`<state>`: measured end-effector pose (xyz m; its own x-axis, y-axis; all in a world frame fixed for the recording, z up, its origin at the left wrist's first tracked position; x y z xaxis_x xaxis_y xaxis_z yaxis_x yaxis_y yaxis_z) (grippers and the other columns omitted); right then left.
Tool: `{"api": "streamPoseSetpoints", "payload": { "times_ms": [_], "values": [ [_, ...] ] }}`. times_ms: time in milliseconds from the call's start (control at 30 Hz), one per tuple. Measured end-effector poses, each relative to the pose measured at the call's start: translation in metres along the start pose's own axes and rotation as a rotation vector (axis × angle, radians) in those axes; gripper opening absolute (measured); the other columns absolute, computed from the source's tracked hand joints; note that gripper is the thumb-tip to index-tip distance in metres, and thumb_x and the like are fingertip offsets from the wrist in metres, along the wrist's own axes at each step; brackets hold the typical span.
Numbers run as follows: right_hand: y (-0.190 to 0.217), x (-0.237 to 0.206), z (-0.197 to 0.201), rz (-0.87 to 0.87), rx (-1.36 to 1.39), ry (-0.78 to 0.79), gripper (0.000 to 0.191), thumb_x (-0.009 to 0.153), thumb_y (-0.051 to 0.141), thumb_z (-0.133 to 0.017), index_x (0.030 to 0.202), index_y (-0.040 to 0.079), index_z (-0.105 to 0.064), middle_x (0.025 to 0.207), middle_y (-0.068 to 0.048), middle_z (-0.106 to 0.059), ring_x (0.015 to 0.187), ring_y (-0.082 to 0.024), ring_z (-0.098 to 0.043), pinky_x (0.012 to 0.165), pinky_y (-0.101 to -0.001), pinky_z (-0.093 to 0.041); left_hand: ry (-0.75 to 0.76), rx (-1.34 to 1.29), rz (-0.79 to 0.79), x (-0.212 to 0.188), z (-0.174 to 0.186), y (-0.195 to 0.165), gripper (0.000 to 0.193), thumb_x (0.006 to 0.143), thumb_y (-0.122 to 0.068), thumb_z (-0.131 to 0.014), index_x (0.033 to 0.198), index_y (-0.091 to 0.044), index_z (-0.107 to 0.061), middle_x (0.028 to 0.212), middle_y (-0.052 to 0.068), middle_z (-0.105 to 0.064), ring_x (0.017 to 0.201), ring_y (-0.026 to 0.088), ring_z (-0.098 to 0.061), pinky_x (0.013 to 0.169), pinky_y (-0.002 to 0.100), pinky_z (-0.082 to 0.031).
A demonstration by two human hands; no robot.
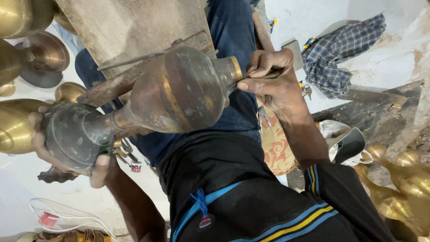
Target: The person sits on the floor holding a tarnished brass vase on their lap and scrapes its surface with a small hand tool, rotating the vase to work different areas. They wipe the vase with a cloth and use calipers to measure its neck during the work.
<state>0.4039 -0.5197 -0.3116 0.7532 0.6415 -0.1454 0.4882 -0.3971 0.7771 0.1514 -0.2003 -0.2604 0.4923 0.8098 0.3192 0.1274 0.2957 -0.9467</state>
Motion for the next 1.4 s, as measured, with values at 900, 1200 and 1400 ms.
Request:
{"api": "streamPoseSetpoints", "payload": {
  "times_ms": [900, 1200, 1400],
  "values": [
    [0.007, 0.002, -0.008, 0.053, -0.055, 0.02, 0.032, 0.078, -0.017, -0.083, 0.069, 0.002, -0.059, 0.081, -0.008, -0.06, 0.062, -0.004, -0.058, 0.052, -0.0177, -0.047, 0.108, 0.101, -0.292, -0.002, -0.004, -0.016, 0.024, 0.081, -0.037, -0.066, 0.101, -0.034, -0.054, 0.137, 0.015, -0.046, 0.14, 0.047, -0.046, 0.116, 0.062, -0.049],
    [0.003, 0.002, -0.001, 0.043, -0.11, 0.068, 0.031, 0.079, -0.018, -0.082, 0.071, 0.002, -0.06, 0.081, -0.007, -0.06, 0.063, -0.004, -0.058, 0.053, -0.0182, -0.046, 0.255, 0.266, -0.476, -0.004, -0.003, -0.028, 0.012, 0.093, -0.034, -0.065, 0.088, -0.041, -0.056, 0.139, 0.01, -0.044, 0.144, 0.046, -0.045, 0.114, 0.06, -0.052],
    [0.008, 0.001, -0.003, 0.043, -0.167, 0.116, 0.033, 0.08, -0.02, -0.083, 0.067, 0.001, -0.06, 0.075, -0.007, -0.059, 0.059, -0.003, -0.054, 0.051, -0.016, -0.041, 0.505, 0.195, -0.16, 0.018, -0.01, -0.039, 0.024, 0.098, -0.013, -0.081, 0.106, -0.028, -0.065, 0.145, 0.012, -0.046, 0.132, 0.037, -0.055, 0.104, 0.053, -0.055]
  ]
}}
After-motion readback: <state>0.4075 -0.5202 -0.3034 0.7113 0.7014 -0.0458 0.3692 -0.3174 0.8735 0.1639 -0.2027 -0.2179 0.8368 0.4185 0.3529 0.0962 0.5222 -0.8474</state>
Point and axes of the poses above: each hand's wrist, its own x-axis towards the middle knuckle, its own z-axis out of the back of the hand, y = z × x, the point moved 6 cm from there along x, towards the middle knuckle
